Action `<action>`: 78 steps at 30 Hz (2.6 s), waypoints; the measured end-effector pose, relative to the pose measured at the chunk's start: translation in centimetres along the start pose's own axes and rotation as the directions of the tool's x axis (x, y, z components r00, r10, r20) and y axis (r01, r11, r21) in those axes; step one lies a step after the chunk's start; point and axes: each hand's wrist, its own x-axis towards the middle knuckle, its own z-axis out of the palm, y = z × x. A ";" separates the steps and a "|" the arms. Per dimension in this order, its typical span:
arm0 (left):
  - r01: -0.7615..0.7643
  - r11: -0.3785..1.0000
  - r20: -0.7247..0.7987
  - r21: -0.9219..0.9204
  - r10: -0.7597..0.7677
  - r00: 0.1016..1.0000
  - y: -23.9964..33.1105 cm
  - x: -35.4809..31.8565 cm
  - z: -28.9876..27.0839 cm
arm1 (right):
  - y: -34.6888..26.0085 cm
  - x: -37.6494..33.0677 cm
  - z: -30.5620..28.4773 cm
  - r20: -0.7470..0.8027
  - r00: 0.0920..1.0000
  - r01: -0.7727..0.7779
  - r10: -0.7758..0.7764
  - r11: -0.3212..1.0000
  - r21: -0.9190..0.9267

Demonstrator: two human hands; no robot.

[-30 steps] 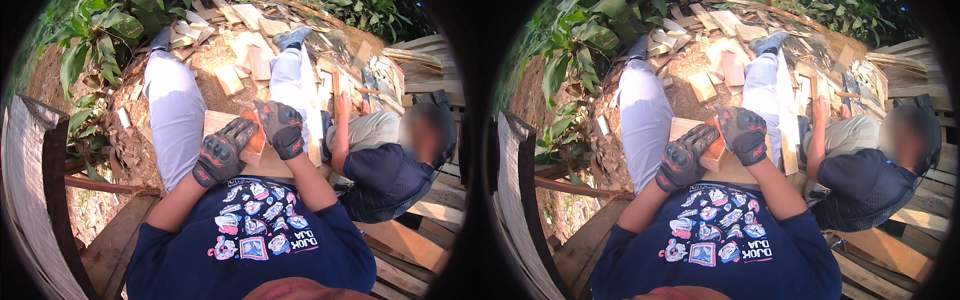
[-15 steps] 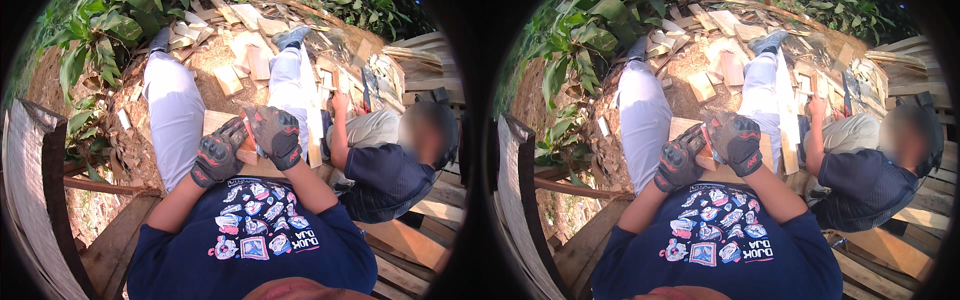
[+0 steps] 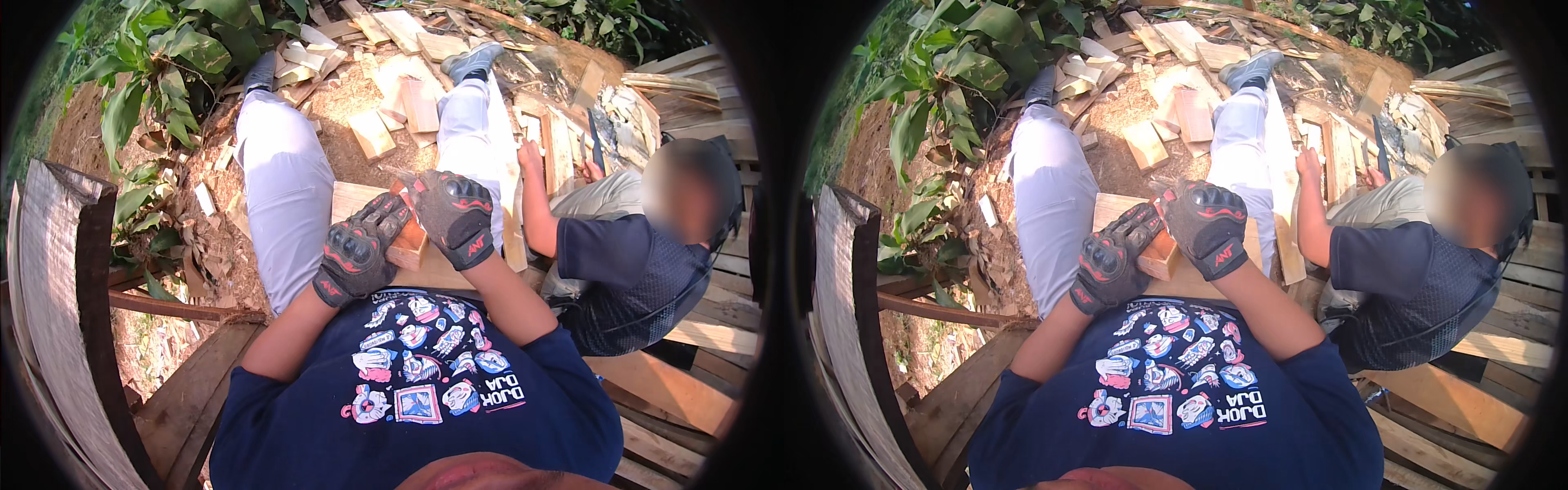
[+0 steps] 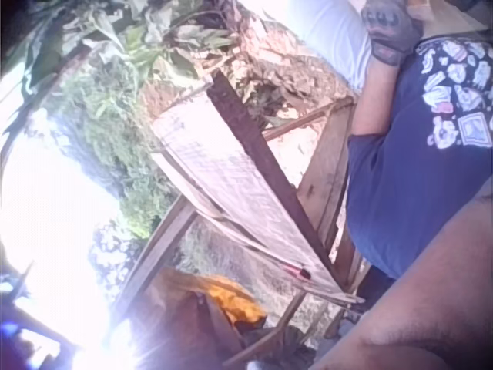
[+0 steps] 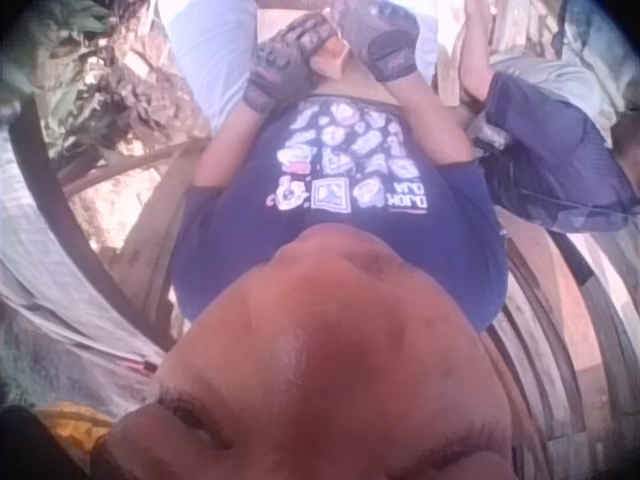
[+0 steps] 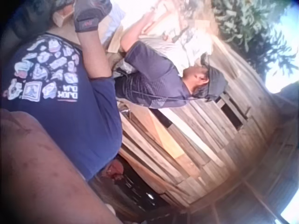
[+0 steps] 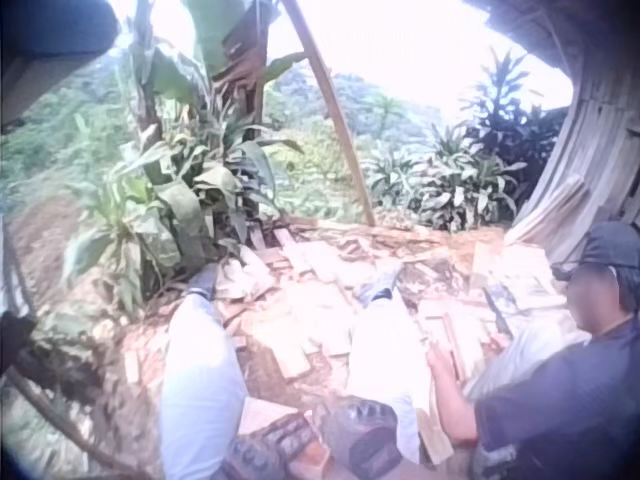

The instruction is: The person sits on the ground and sands a small wooden block with a sanding block, repeatedly rubbing its surfaces. Another person works nearby with wood pieces.

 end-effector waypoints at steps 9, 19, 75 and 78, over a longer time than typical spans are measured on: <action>-0.019 0.998 0.048 0.058 0.016 0.999 0.1 0.2 0.5 | 3.3 3.2 1.5 0.139 0.946 -0.275 0.292 0.953 -0.127; 0.076 0.996 0.000 -0.050 -0.076 0.997 0.7 0.1 0.3 | -0.7 -0.4 -1.6 0.062 0.997 -0.037 0.043 0.994 -0.100; 0.032 0.999 0.063 0.009 -0.032 0.997 0.9 1.0 -0.2 | 4.2 -2.8 3.1 0.001 0.998 -0.066 0.066 0.998 0.026; 0.043 0.999 0.042 0.011 -0.043 0.998 0.5 0.7 0.0 | 5.9 0.1 4.1 0.076 0.996 -0.046 0.052 0.996 -0.079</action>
